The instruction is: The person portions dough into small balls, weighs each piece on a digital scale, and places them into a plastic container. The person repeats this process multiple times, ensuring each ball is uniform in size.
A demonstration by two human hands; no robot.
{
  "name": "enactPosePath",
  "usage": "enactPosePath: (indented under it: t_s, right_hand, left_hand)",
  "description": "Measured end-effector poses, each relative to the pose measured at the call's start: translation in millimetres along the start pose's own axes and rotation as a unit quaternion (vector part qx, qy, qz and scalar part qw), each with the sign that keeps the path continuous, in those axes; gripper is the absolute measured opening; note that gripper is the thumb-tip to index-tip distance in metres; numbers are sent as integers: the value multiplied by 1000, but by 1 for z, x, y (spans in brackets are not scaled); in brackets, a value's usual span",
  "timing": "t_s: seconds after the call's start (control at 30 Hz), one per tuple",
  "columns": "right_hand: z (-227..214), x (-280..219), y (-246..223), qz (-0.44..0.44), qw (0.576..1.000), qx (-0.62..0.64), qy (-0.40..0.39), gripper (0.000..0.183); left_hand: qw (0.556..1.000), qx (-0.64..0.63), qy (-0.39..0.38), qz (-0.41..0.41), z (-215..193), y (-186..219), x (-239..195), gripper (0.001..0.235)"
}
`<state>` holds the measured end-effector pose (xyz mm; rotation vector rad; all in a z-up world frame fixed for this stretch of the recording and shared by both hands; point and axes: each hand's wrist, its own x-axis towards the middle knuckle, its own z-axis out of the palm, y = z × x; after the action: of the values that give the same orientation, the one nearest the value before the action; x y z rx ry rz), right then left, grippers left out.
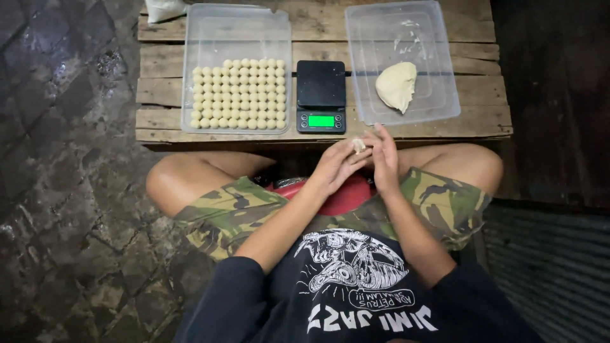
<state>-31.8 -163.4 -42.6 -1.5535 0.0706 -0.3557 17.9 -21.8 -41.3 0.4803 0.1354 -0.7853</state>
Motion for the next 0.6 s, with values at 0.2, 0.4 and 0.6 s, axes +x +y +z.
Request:
enactPosePath:
  t_s: [0.2,0.4,0.6]
  right_hand:
    - [-5,-2,24,22,999,14,-33,73]
    - [-19,11,34,-57,997,-48,33,72]
    - [-39,16,49,-32,993,-35,108,60]
  left_hand:
    - [996,41,74,-24,-54,-21,27,34]
    - [990,90,97,-45,-67,-8,38,28]
    - [882,380,210,181,-13,85,60,27]
